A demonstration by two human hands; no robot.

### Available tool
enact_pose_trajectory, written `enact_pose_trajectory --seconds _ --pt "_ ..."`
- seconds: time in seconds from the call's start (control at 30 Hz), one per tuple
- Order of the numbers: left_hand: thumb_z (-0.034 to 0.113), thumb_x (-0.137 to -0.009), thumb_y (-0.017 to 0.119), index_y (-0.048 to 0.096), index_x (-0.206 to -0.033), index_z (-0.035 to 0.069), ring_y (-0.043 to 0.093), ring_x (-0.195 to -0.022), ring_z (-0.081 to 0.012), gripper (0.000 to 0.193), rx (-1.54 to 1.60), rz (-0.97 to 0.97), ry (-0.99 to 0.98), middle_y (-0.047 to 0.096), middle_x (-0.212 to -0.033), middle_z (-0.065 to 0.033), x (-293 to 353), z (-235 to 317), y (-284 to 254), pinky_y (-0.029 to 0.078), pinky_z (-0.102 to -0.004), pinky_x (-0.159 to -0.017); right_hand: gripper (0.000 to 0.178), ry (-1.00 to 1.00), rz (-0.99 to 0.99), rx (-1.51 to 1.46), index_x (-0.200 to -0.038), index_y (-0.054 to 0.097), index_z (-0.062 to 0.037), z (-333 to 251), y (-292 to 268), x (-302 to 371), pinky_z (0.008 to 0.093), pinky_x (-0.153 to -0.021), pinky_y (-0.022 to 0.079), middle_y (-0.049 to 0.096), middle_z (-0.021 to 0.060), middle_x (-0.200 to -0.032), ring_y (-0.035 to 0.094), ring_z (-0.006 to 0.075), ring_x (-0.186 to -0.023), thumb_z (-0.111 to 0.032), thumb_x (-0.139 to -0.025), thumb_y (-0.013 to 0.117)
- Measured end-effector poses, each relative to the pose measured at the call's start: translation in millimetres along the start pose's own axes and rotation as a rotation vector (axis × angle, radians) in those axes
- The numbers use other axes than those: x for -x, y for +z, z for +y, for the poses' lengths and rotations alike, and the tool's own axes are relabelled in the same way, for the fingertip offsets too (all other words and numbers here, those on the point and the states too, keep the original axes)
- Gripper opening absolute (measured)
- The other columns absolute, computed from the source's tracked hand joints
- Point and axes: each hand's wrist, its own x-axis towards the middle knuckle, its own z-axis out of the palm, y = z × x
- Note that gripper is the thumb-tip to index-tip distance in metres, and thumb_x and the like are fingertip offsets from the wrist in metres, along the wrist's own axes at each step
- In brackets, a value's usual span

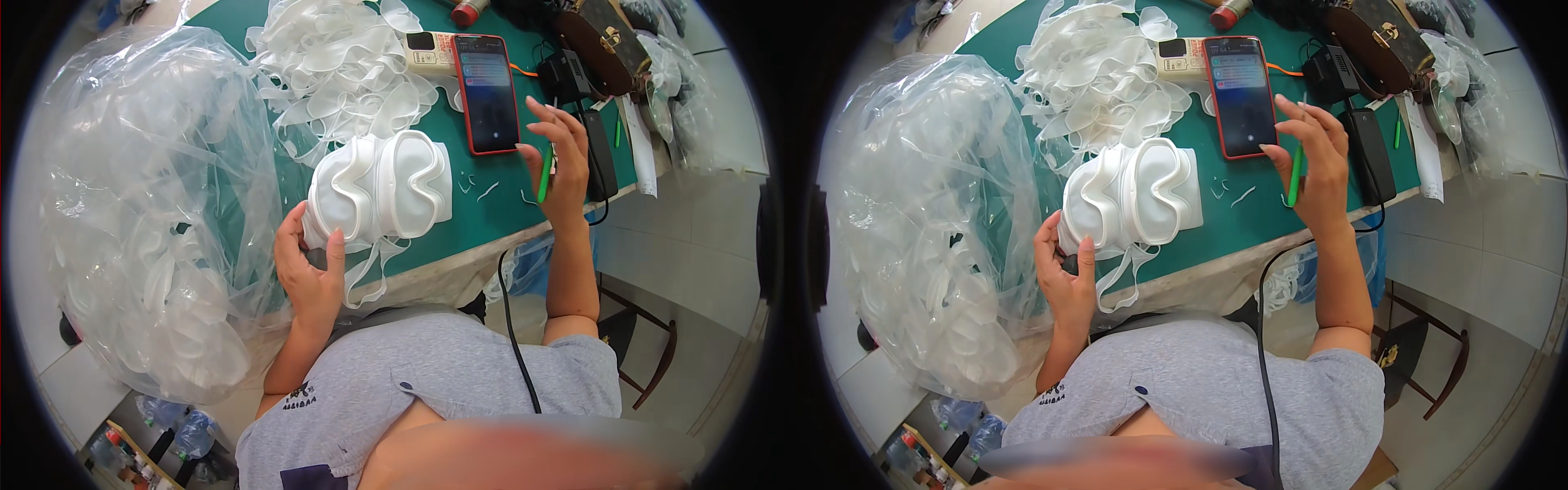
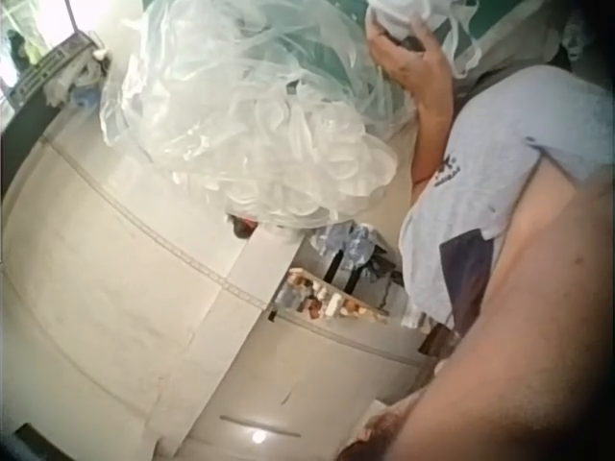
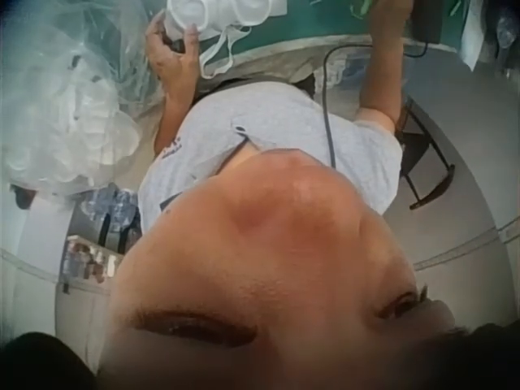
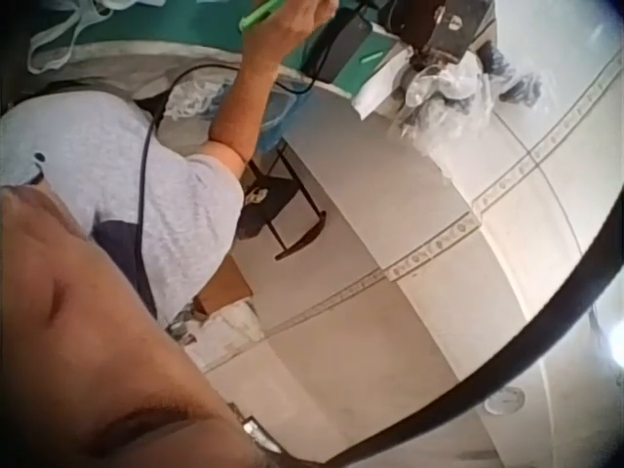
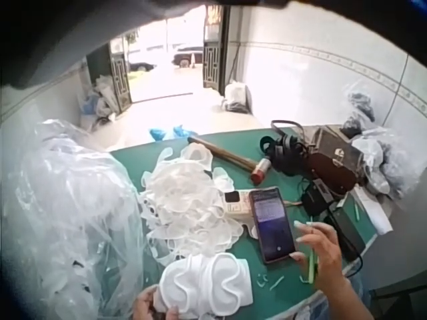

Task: Inspecting and assembling white plastic product components using a trimming tool and scissors.

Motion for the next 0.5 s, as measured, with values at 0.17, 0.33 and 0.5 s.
enact_pose_trajectory --seconds 0.17,0.33,0.5 --pt "0.021 -0.082 0.07 0.052 -0.121 0.0 0.051 -0.088 -0.0215 0.048 -0.092 -0.019 -0.001 0.056 -0.101 -0.0103 1.1 5.3 -2.6 0.04 -0.032 -0.076 0.018 0.011 0.04 0.009 -0.1 0.057 -0.0049 -9.0 -8.6 7.4 0.0342 -0.094 0.044 0.064 0.0112 -0.119 0.055 0.0263 -0.11 -0.01 -0.086 0.067" --pt "0.016 -0.076 0.072 0.053 -0.109 0.0 0.05 -0.089 -0.0259 0.042 -0.133 -0.038 0.043 0.054 -0.099 -0.0119 1.5 2.3 -7.5 0.04 -0.0351 -0.081 0.014 0.26 -0.215 -0.52 -0.098 0.058 -0.0021 -39.8 -5.3 9.1 0.0288 -0.084 0.046 0.066 0.0129 -0.112 0.061 0.0199 -0.097 -0.01 -0.088 0.064" --pt "0.012 -0.073 0.075 0.051 -0.102 0.003 0.052 -0.096 -0.0244 0.04 0.2 -0.125 0.073 0.055 -0.107 -0.0132 -0.8 -1.9 -3.9 0.04 -0.0347 -0.087 0.019 0.03 -0.327 -0.538 -0.108 0.059 -0.0004 -72.1 9.1 3.5 0.0249 -0.078 0.046 0.066 0.0111 -0.111 0.057 0.0139 -0.084 -0.008 -0.09 0.06"
